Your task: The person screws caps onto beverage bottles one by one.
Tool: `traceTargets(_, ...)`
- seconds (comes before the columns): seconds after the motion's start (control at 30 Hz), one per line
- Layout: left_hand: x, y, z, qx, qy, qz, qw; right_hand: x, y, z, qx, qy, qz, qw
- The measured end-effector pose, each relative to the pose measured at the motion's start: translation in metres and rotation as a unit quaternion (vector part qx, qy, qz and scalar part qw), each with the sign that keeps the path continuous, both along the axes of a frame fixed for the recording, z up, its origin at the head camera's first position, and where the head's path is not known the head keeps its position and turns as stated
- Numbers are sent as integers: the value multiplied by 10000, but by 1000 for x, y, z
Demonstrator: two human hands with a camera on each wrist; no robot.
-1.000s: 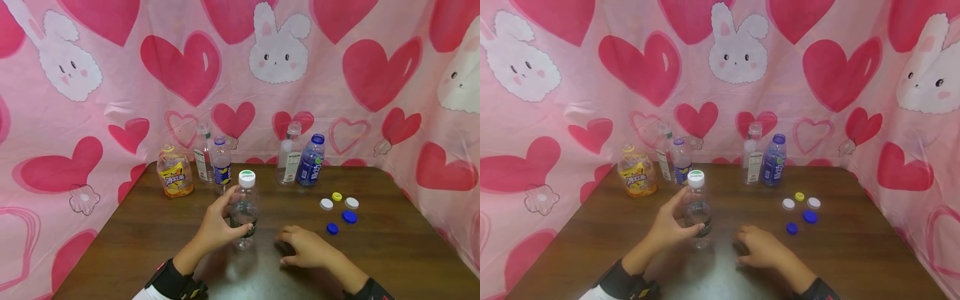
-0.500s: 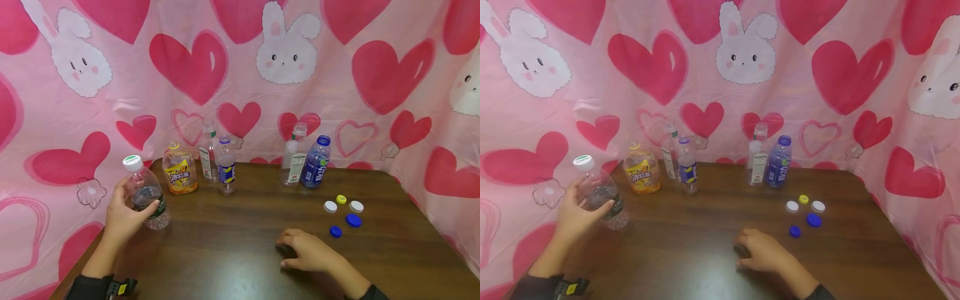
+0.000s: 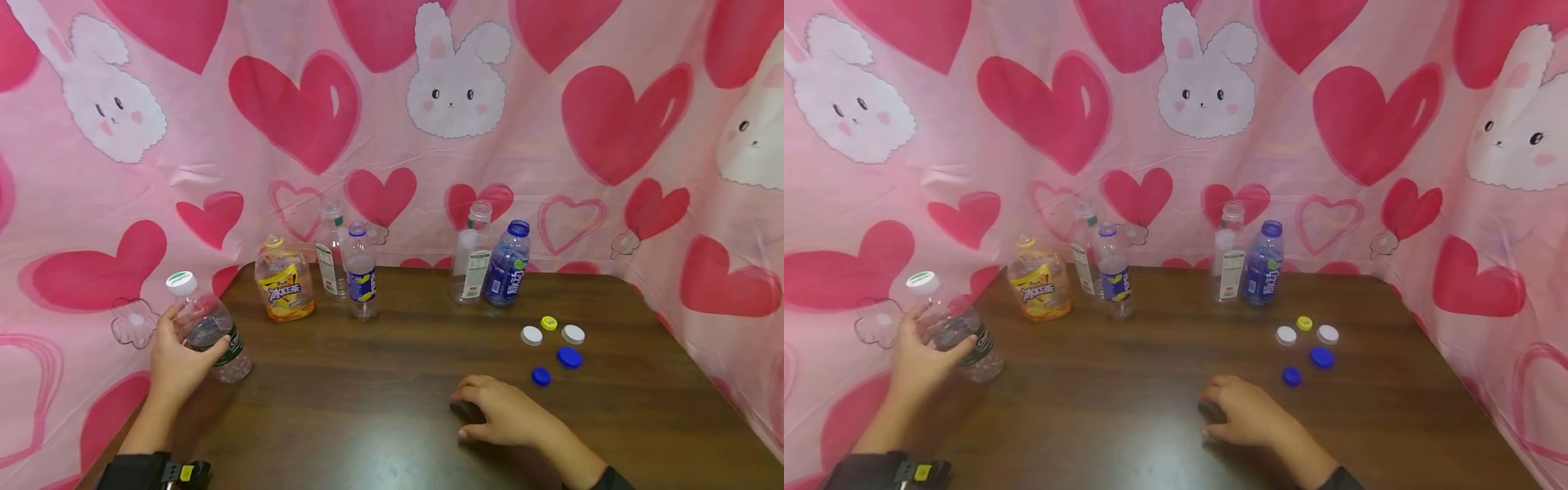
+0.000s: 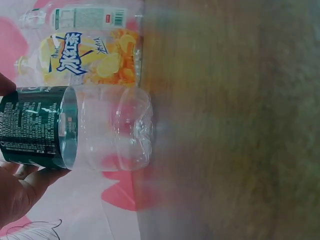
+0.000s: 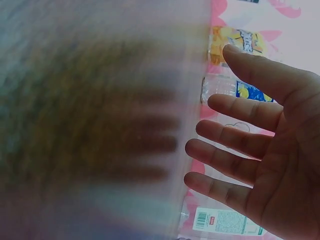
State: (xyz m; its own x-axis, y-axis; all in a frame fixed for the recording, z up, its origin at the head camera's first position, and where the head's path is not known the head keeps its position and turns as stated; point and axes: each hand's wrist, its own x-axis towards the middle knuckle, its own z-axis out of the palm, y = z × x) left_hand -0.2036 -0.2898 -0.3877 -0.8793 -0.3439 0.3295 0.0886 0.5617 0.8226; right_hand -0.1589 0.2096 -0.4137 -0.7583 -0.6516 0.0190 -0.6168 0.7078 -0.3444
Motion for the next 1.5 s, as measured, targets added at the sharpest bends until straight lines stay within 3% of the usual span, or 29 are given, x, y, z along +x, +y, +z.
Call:
traceTargets(0.33,-6,1,-5,-243,-58,-238,9994,0,-1,-2,-16,58,27,10000)
traceTargets(0.5,-8,0,-10,-351,-216,-156,9990,0,-1,-2,-54,45,46,10000)
traceTargets(0.93,-6,2,-10,-201,-373,-224,9989,-1,-2,-2,-60,-61,16,10000)
traceTargets(1.27,-15,14,-11,79,-318,-602,9976,-1,-4,-2,-123,-144,30,9998)
traceTargets(1.5,-17,16,-14,40,-315,-588,9978,-1,-5,-2,-112,-117,38,9999)
